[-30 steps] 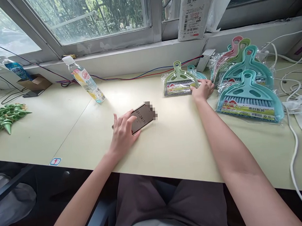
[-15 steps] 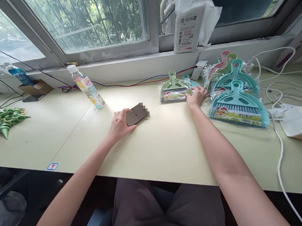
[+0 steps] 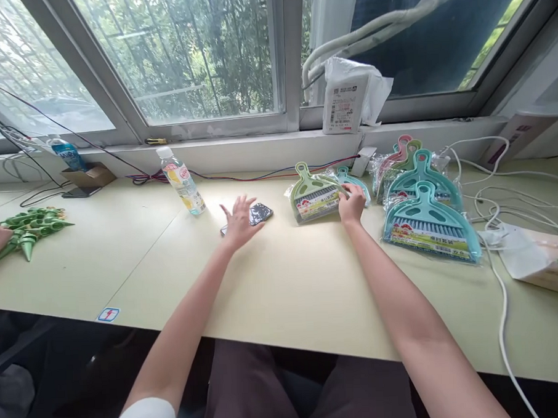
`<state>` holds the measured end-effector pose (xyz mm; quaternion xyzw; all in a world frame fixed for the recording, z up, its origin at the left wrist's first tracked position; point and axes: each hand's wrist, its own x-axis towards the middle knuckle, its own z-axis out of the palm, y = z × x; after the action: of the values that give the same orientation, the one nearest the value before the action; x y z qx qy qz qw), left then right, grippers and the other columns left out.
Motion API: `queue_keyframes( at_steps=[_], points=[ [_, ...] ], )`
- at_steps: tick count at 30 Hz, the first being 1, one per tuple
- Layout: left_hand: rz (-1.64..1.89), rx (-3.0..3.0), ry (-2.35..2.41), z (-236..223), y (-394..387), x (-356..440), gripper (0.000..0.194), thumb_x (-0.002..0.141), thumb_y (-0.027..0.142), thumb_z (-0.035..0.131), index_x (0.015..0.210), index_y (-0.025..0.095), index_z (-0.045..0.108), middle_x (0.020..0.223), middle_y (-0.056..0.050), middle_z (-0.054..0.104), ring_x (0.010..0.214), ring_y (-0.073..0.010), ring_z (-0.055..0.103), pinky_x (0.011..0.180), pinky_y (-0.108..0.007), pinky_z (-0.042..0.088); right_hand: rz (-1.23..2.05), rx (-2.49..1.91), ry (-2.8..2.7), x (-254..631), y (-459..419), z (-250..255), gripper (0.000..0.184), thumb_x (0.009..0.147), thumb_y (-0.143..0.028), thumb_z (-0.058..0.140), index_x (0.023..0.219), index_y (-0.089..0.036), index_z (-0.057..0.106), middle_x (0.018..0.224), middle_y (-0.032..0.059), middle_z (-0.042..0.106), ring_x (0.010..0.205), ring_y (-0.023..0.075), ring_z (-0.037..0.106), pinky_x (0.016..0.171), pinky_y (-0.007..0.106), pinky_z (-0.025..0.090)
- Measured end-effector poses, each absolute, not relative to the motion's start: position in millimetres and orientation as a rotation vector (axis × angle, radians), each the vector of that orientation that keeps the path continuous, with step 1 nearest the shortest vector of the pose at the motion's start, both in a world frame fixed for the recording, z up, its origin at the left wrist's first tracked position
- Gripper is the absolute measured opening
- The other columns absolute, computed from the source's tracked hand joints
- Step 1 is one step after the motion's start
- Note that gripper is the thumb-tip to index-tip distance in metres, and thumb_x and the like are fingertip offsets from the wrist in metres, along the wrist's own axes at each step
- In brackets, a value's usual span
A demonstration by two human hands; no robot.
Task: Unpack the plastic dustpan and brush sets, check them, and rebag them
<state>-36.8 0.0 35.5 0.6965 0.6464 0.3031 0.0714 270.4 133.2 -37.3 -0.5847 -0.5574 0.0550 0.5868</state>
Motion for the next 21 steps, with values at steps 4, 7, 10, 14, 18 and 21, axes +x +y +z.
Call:
queue_keyframes(
  at_steps=[4, 7, 10, 14, 18, 21],
  points=[
    [1.306, 1.742, 1.716, 29, 4, 17, 0.061, 0.079, 0.03, 0.06, 0.133, 0.021, 0.034, 0.146, -0.015, 0.036, 0.141, -0.0279, 0.027, 0.116, -0.048, 0.014, 0.362, -1.263, -1.256, 254, 114, -28, 0.023, 0.078, -0.023, 0.051, 0.094, -0.017, 0.066, 0.101, 0.01, 0.067, 0.098, 0.0224, 0.06, 0.091, 0.04, 0.046],
    [1.515, 1.315, 1.547, 12, 7, 42, 0.066, 0.08, 0.032, 0.061, 0.136, 0.018, 0.028, 0.147, -0.019, 0.032, 0.137, -0.0284, 0.032, 0.111, -0.041, 0.029, 0.591, -1.165, -1.208, 249, 95, -27, 0.025, 0.075, -0.03, 0.056, 0.094, -0.016, 0.066, 0.098, 0.0089, 0.068, 0.092, 0.0208, 0.062, 0.088, 0.037, 0.048],
    [1.365, 1.073, 1.254, -8, 10, 45, 0.06, 0.079, 0.039, 0.063, 0.129, 0.019, 0.037, 0.129, -0.017, 0.053, 0.119, -0.0293, 0.052, 0.096, -0.04, 0.044, 0.705, -1.11, -1.114, 250, 73, -32, 0.029, 0.072, -0.033, 0.06, 0.095, -0.017, 0.064, 0.1, 0.0084, 0.068, 0.092, 0.0196, 0.062, 0.088, 0.035, 0.048],
    [1.096, 1.028, 1.023, -21, 12, 30, 0.038, 0.078, 0.044, 0.062, 0.106, 0.019, 0.054, 0.095, -0.008, 0.066, 0.083, -0.0228, 0.065, 0.073, -0.035, 0.051, 0.65, -1.173, -1.208, 249, 38, -31, 0.031, 0.077, -0.033, 0.057, 0.105, -0.02, 0.061, 0.11, 0.009, 0.065, 0.1, 0.0205, 0.06, 0.09, 0.036, 0.047],
    [1.146, 1.023, 1.007, -16, 10, 23, 0.03, 0.075, 0.039, 0.065, 0.096, 0.019, 0.058, 0.084, -0.003, 0.065, 0.071, -0.0161, 0.062, 0.067, -0.029, 0.05, 0.302, -1.303, -1.557, 233, -2, -15, 0.029, 0.081, -0.024, 0.053, 0.11, -0.026, 0.059, 0.119, 0.0076, 0.061, 0.116, 0.024, 0.052, 0.099, 0.043, 0.039],
    [1.154, 1.021, 0.967, -11, 8, 25, 0.031, 0.073, 0.036, 0.067, 0.097, 0.019, 0.058, 0.084, -0.002, 0.065, 0.069, -0.015, 0.062, 0.067, -0.029, 0.051, 0.258, -1.224, -1.862, 221, -27, -6, 0.02, 0.084, -0.022, 0.05, 0.097, -0.026, 0.064, 0.105, 0.0059, 0.066, 0.106, 0.0242, 0.057, 0.096, 0.042, 0.04]
  ],
)
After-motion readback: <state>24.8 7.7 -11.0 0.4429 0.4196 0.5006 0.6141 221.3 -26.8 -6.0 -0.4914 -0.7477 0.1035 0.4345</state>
